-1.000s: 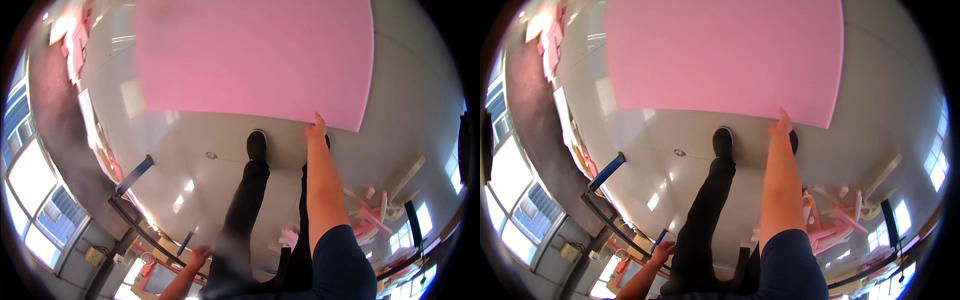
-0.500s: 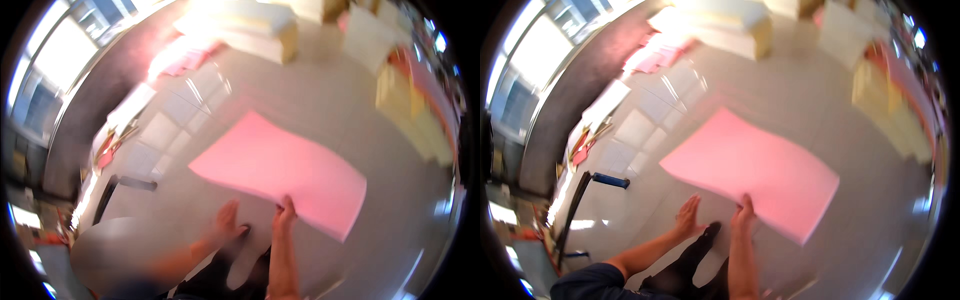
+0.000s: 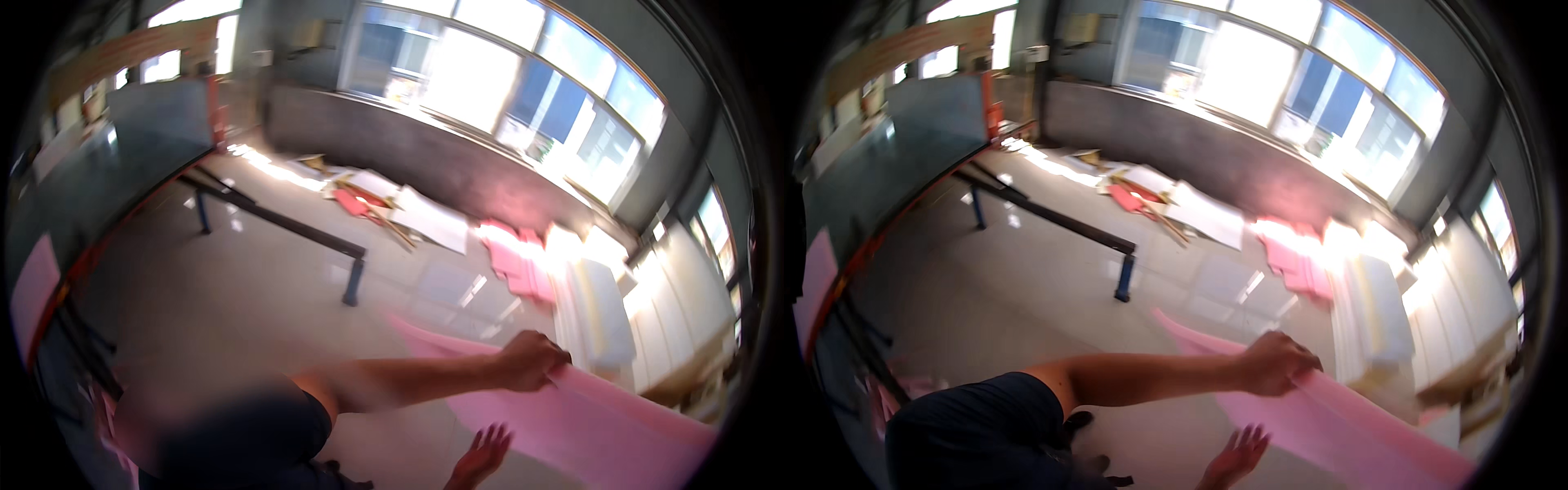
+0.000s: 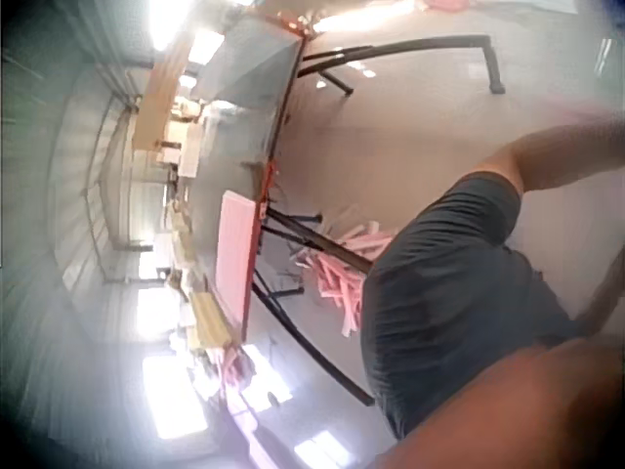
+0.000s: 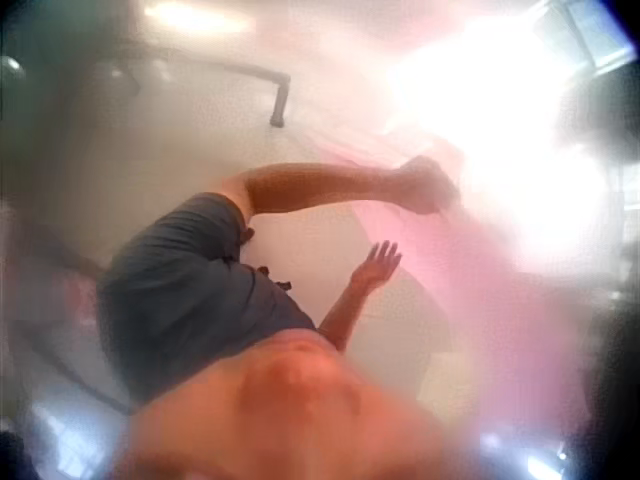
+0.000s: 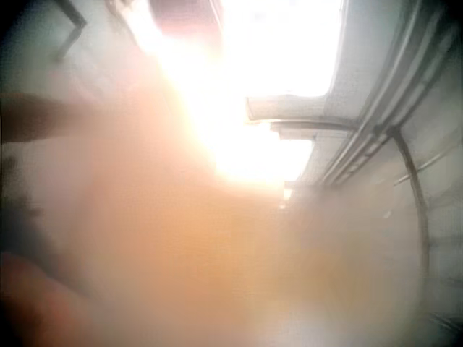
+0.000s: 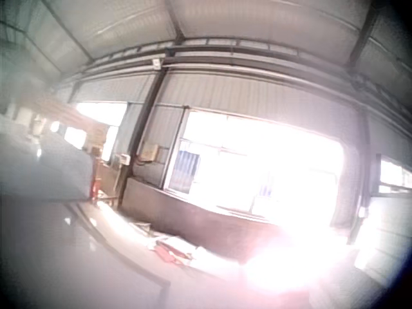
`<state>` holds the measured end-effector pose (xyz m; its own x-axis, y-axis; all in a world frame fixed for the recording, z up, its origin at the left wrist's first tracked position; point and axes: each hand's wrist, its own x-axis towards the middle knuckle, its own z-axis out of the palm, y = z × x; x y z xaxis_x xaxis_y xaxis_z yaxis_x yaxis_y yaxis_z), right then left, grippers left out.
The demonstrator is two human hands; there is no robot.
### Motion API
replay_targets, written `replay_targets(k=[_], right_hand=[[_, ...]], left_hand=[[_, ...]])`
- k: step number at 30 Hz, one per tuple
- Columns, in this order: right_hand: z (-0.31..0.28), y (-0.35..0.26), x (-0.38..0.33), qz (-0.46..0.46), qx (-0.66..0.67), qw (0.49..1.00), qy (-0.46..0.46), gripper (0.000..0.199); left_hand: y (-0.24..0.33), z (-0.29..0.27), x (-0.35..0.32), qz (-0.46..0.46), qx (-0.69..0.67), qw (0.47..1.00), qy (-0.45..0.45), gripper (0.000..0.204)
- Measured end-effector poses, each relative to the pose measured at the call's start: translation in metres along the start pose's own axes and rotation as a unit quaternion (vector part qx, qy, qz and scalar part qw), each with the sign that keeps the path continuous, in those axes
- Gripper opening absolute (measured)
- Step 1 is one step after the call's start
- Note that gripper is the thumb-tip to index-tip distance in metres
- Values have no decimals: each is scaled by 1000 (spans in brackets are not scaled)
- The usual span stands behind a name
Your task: The person uses a manual guillotine cutter to slice large pink foam sheets into smaller rectangular pieces. They repeatedly measure the foam with a tape measure, mark it with a pen, and align it against the cutter's guide before making precise cuts. The cut pieces are stacked on the table while offcuts are discarded.
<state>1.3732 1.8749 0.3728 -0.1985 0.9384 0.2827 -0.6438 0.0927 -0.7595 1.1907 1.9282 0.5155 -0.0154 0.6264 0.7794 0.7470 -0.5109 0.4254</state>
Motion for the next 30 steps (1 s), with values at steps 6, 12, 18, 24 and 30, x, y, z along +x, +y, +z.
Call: replay_targets(k=[6, 12, 18, 24, 30], right_hand=[[67, 22, -56, 143, -80, 984, -67, 51], [207, 75, -85, 134, -111, 966, -192, 53], [385, 143, -155, 125, -99, 941, -299, 54], [533, 197, -215, 97, -94, 926, -352, 56], [674, 265, -259, 57, -76, 909, -407, 57]], left_hand=[[79, -154, -25, -12, 84, 996, 28, 27], [109, -314, -99, 18, 163, 978, 125, 26], [144, -496, -176, -6, 220, 964, 151, 22], [201, -625, -241, -25, 377, 906, 193, 23], [195, -742, -312, -51, 411, 900, 136, 51]])
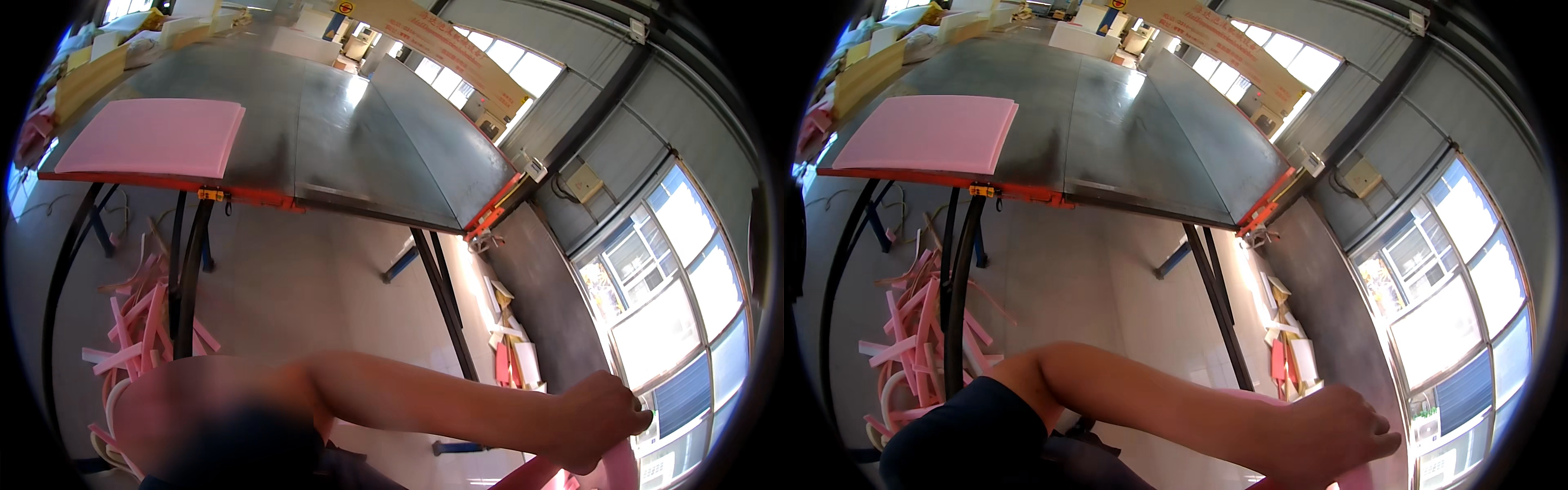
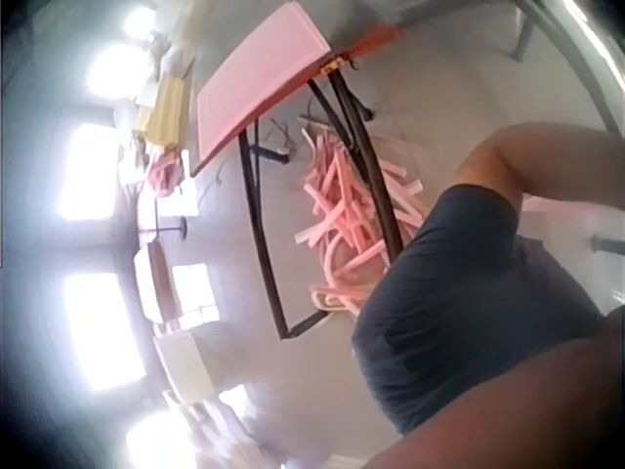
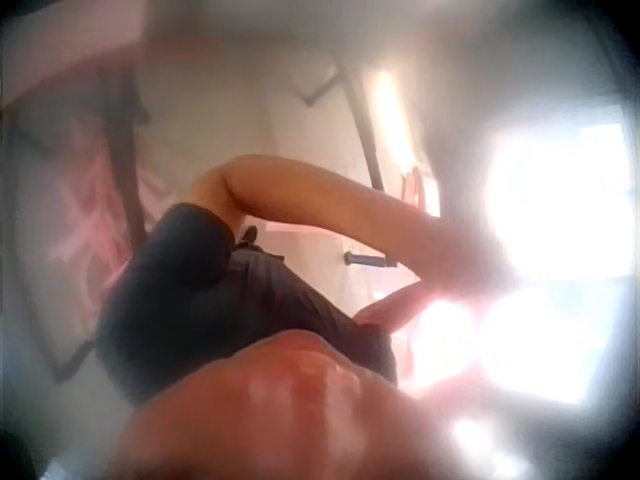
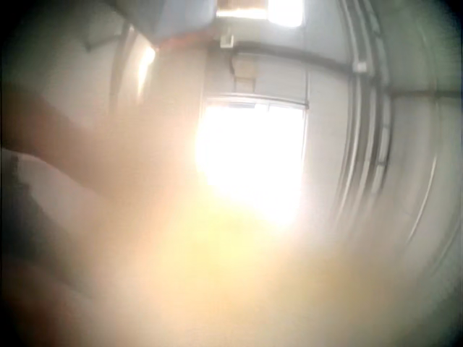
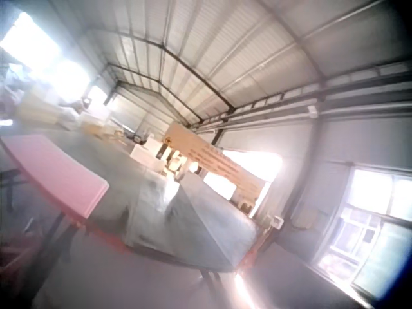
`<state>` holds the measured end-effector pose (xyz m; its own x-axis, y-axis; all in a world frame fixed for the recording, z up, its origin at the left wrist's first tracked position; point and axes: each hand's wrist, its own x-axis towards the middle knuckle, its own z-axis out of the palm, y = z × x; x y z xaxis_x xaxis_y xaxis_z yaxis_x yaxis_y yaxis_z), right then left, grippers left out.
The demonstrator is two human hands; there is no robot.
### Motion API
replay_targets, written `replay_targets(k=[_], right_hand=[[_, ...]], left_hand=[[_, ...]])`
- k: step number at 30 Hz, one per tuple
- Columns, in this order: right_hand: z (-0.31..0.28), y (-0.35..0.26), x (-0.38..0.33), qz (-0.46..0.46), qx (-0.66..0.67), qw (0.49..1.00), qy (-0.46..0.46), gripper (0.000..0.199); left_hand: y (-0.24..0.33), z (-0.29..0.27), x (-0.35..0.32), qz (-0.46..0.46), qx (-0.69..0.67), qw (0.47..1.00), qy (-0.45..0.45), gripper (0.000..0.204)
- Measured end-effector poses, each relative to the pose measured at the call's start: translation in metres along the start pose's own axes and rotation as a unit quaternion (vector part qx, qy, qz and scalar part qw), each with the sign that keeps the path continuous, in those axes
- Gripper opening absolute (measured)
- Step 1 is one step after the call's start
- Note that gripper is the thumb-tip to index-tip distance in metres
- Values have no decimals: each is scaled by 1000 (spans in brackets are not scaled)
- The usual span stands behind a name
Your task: The person uses a manual guillotine cutter to slice large pink foam sheets into smaller rectangular pieces. They repeatedly measure the foam with a tape measure, mark it with a pen, and align it against the cutter's guide before making precise cuts. The cut pieces are stacked on the table while offcuts are discarded.
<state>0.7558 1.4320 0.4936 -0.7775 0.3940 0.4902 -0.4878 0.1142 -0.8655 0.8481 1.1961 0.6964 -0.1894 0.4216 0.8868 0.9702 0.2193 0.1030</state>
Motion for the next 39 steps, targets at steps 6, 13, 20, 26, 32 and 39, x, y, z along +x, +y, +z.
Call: replay_targets(k=[6, 13, 20, 26, 32, 39], right_hand=[[133, 48, 122, -81, -11, 996, -36, 59], [369, 69, 324, -239, -32, 966, -92, 60], [675, 45, 496, -462, -77, 873, -137, 62], [1044, 111, 495, -530, -49, 816, -225, 64], [1271, 309, 411, -337, 50, 742, -578, 84], [1227, 543, 211, -149, -16, 663, -734, 61]], left_hand=[[-164, -10, -3, -114, -3, 983, -142, 58], [-378, -85, -4, -226, 0, 973, 50, 36], [-535, -217, -97, -444, -167, 813, 338, 34], [-737, -266, -316, -377, -199, 628, 651, 20], [-811, -248, -462, -316, -335, 477, 749, 40], [-926, -223, -586, -298, -338, 377, 809, 35]])
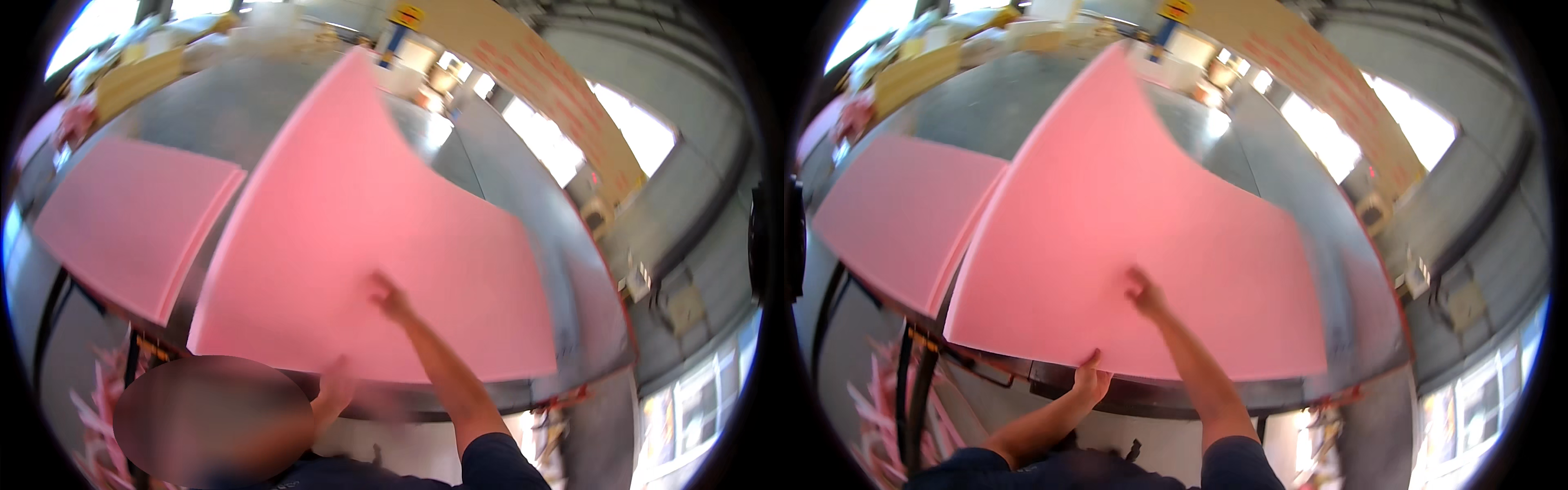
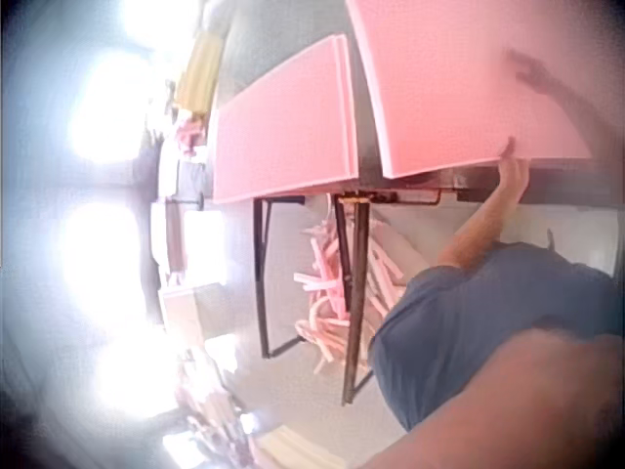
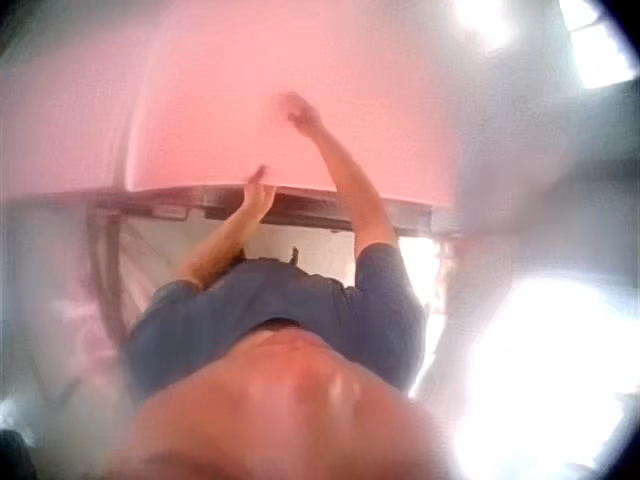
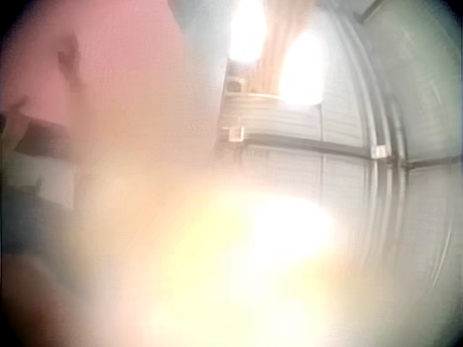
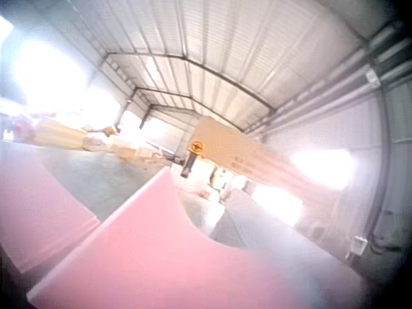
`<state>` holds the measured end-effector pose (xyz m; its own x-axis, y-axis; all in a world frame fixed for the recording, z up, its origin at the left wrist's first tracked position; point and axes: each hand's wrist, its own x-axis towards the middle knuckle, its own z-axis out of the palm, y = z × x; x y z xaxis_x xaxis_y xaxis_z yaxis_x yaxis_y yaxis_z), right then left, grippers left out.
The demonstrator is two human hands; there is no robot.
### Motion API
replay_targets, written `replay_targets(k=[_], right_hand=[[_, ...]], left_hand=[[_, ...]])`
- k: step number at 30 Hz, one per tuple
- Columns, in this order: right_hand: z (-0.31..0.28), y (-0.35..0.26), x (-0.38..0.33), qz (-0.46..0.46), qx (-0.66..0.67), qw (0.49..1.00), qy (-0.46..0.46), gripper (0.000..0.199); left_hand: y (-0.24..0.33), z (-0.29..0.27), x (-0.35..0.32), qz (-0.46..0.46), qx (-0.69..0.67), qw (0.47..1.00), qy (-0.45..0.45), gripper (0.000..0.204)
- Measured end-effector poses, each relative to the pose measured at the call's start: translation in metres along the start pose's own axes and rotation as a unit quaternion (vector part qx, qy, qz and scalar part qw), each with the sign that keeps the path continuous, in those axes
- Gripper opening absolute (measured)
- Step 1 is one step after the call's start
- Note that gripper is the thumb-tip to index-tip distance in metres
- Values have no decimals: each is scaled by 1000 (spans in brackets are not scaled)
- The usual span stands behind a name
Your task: The person uses a manual guillotine cutter to slice large pink foam sheets into smaller rectangular pieces. They repeatedly measure the foam with a tape measure, mark it with a pen, and align it against the cutter's guide before making precise cuts. The cut pieces are stacked on the table while offcuts are discarded.
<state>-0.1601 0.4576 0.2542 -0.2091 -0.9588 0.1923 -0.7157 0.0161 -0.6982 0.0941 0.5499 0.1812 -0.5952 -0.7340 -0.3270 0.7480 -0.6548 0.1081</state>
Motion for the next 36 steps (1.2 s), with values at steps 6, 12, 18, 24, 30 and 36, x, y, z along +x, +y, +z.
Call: replay_targets(k=[6, 12, 18, 24, 30, 36], right_hand=[[12, 46, -197, 277, -94, 943, 158, 38], [-14, 171, -317, 583, 402, 634, 310, 37], [-32, 183, -248, 328, 695, 407, 493, 35], [-148, 230, -192, 342, 541, 551, 535, 37], [-376, 77, -28, 26, 336, 800, 497, 48], [-499, -287, 108, -266, -20, 861, 433, 44]], left_hand=[[2, 9, 102, -69, 162, 972, 154, 35], [5, -16, 130, -18, 304, 945, 119, 36], [14, 46, 111, -2, 263, 951, 164, 37], [122, 60, 123, 255, 259, 893, 265, 51], [134, 4, 146, 374, 561, 580, 458, 52], [-40, -21, 125, 112, 802, 579, -95, 58]])
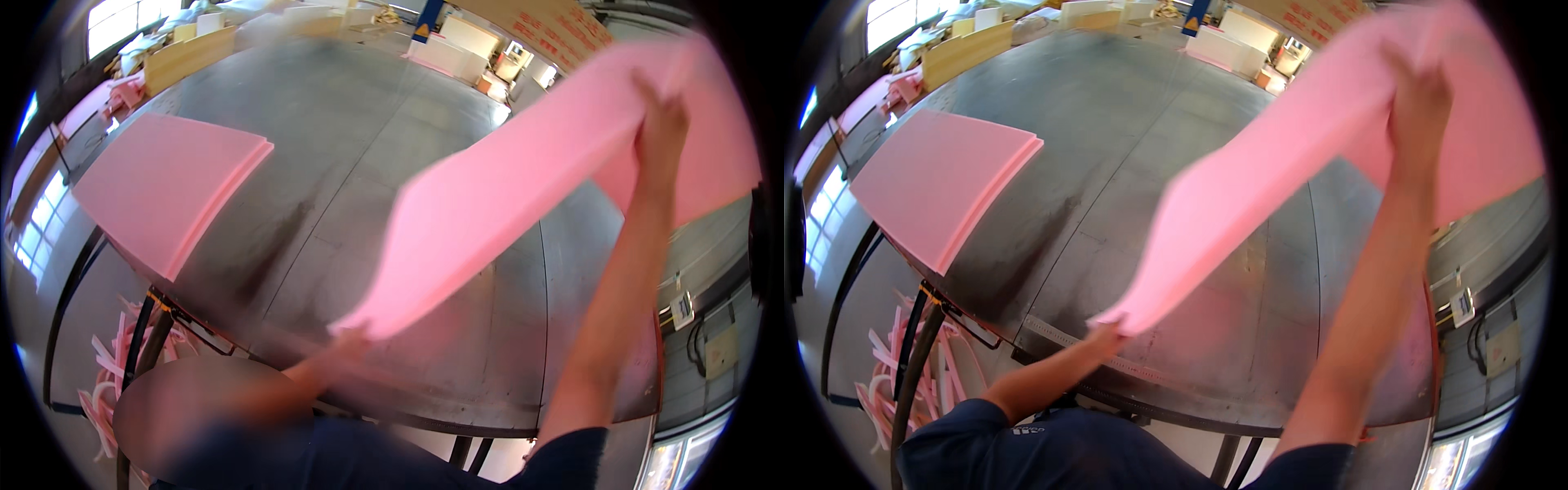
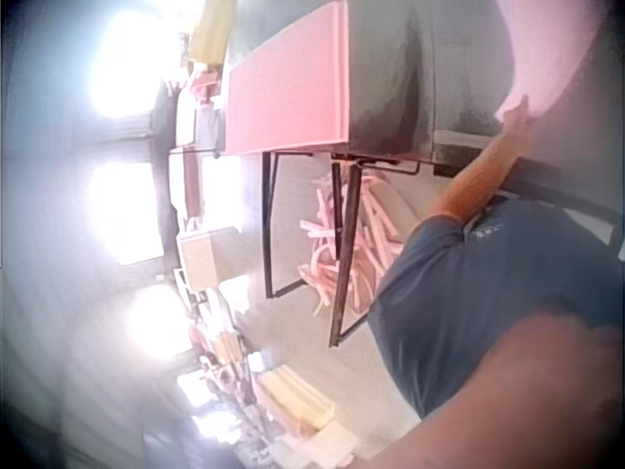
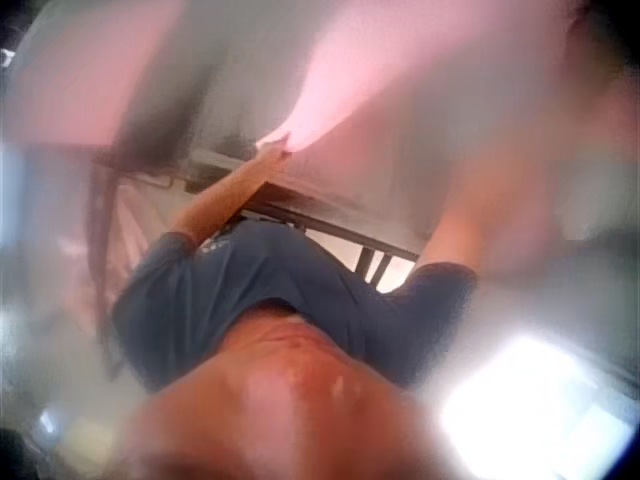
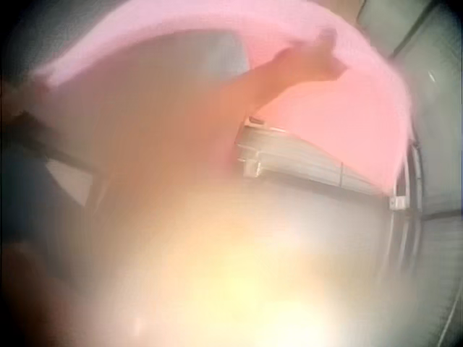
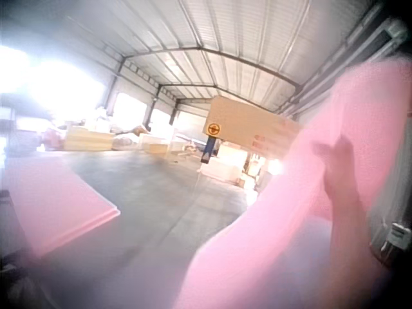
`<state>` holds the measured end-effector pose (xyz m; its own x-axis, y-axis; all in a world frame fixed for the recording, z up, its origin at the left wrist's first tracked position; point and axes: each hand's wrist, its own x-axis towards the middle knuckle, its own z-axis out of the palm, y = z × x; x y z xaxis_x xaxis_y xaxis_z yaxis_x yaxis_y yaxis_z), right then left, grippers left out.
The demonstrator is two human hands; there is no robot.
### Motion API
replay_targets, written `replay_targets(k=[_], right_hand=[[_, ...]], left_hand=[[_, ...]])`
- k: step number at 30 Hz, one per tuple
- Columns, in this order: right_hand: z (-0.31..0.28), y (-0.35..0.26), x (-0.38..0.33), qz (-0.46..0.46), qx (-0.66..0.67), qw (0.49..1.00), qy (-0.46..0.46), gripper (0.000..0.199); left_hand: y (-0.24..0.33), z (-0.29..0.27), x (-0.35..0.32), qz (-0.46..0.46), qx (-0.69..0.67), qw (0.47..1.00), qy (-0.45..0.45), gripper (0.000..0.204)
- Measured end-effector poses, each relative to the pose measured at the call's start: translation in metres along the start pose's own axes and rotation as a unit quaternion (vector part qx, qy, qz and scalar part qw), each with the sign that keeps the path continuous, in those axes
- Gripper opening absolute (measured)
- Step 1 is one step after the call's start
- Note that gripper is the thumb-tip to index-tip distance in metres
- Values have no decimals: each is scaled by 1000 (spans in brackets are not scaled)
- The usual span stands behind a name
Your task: The person uses a manual guillotine cutter to slice large pink foam sheets into smaller rectangular pieces. They repeatedly measure the foam with a tape measure, mark it with a pen, and align it against the cutter's guide before making precise cuts. The cut pieces are stacked on the table while offcuts are discarded.
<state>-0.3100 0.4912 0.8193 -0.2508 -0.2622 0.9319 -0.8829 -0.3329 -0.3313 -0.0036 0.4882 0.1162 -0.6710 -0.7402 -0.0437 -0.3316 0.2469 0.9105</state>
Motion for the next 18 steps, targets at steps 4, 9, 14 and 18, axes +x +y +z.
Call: replay_targets(k=[4, 9, 14, 18], right_hand=[[85, -151, 67, -206, -227, 928, -213, 50], [210, -163, -11, -375, -131, 822, -407, 52], [251, -112, -176, -254, -116, 681, -677, 72], [278, -52, -314, -238, -48, 621, -745, 59]], left_hand=[[259, 58, 25, -240, -371, 850, -286, 59], [254, 28, 42, 66, -157, 965, -201, 67], [167, -122, 11, 69, -567, 821, 23, 65], [152, -194, 5, 129, -638, 731, 207, 64]])
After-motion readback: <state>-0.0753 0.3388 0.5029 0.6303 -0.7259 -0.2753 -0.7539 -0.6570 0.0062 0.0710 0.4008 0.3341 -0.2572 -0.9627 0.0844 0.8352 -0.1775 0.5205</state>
